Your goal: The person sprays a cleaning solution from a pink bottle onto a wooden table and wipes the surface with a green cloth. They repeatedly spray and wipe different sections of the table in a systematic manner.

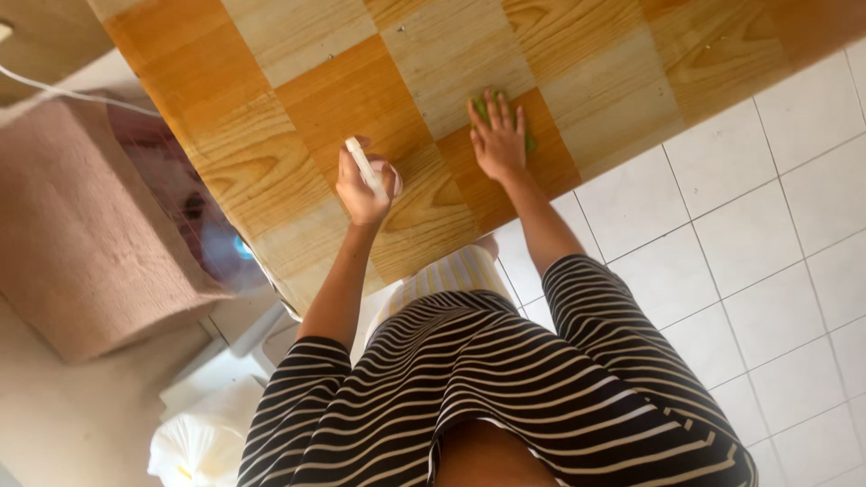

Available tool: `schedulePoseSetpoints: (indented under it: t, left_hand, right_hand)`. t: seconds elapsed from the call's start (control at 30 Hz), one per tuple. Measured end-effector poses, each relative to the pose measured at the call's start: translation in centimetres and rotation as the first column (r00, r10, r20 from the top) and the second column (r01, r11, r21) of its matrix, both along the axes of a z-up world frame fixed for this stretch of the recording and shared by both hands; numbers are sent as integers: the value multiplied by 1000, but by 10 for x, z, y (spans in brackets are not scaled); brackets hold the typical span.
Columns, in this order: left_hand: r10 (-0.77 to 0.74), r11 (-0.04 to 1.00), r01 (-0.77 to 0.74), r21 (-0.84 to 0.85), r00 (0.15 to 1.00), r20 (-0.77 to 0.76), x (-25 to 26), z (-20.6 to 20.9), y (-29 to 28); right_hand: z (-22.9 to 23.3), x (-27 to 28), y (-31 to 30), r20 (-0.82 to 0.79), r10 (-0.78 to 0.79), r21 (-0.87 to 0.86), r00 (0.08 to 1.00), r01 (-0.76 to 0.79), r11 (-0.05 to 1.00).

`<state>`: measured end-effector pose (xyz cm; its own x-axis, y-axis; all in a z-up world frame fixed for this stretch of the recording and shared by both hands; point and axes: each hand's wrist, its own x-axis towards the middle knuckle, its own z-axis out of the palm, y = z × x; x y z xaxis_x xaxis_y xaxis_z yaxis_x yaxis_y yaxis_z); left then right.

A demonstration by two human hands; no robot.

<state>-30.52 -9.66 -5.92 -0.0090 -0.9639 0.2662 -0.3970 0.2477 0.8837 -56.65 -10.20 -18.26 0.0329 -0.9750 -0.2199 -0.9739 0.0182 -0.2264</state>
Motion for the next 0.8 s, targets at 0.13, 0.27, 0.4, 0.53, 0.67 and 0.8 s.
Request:
schedulePoseSetpoints:
  t: [0.13,0.27,0.4,0.53,0.67,0.8]
  left_hand:
    - [101,990,-96,-99,994,43,-9,-4,-16]
    - [250,966,-252,-58,967,-35,-28,-6,-33]
    - [381,919,-376,-118,925,16,-37,-9,-44]
    - [448,881,-448,-154,893,-40,-46,-14,-48]
    - [483,853,-480,-204,875,-36,-49,-18,-56]
    - [531,838,-535,-106,845,-66,-50,-18,-66]
  right_hand:
    - [-6,-46,-45,-6,-20,16,1000,20,1000]
    - [-4,-85,-123,29,6,8,1000,-6,1000]
    - [-4,-91,-175,-39,79,-15,996,-80,997]
    - [4,-69,-192,-55,337,32,940,-336,941]
    - [11,-31,-161,13,644,128,765,-640,757]
    - [11,1,-125,64,815,108,575,-816,567]
